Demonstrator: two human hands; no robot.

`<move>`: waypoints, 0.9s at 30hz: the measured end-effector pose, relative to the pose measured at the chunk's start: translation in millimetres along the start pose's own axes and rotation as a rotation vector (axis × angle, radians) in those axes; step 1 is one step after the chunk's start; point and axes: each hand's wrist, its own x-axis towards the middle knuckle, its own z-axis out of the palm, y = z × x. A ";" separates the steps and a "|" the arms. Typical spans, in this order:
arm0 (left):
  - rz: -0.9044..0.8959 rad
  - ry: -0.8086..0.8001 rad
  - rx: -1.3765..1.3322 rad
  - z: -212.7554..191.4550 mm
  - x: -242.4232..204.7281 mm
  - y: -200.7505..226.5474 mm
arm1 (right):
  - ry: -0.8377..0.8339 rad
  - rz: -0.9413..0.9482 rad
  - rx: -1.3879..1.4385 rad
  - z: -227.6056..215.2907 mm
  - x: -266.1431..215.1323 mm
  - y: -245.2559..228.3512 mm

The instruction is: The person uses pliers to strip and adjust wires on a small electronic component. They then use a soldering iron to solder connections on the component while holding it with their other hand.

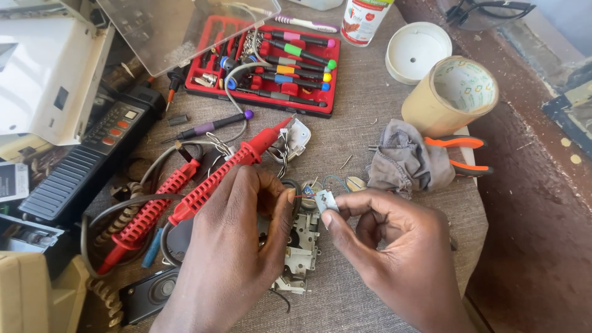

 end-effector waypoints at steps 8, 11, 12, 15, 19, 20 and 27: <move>0.016 -0.023 0.033 2.2 -0.9 -0.4 | -0.037 -0.023 -0.049 6.9 7.0 -1.0; 0.013 -0.021 0.042 2.5 -1.4 0.0 | -0.042 -0.014 -0.034 8.8 8.1 -1.2; 0.018 -0.017 0.044 2.6 -1.1 0.3 | -0.040 -0.006 -0.028 8.9 8.6 -1.3; 0.037 -0.009 0.055 3.1 -1.4 1.5 | -0.038 0.004 -0.028 6.6 9.2 -5.1; 0.045 -0.006 0.037 2.1 -0.1 2.9 | -0.034 0.008 -0.026 8.4 9.1 -2.3; 0.041 -0.005 0.037 2.1 -0.4 3.1 | -0.037 0.003 -0.013 9.0 9.2 -2.0; 0.017 -0.002 0.028 1.9 -1.4 5.4 | -0.027 -0.004 -0.006 10.3 11.3 -4.3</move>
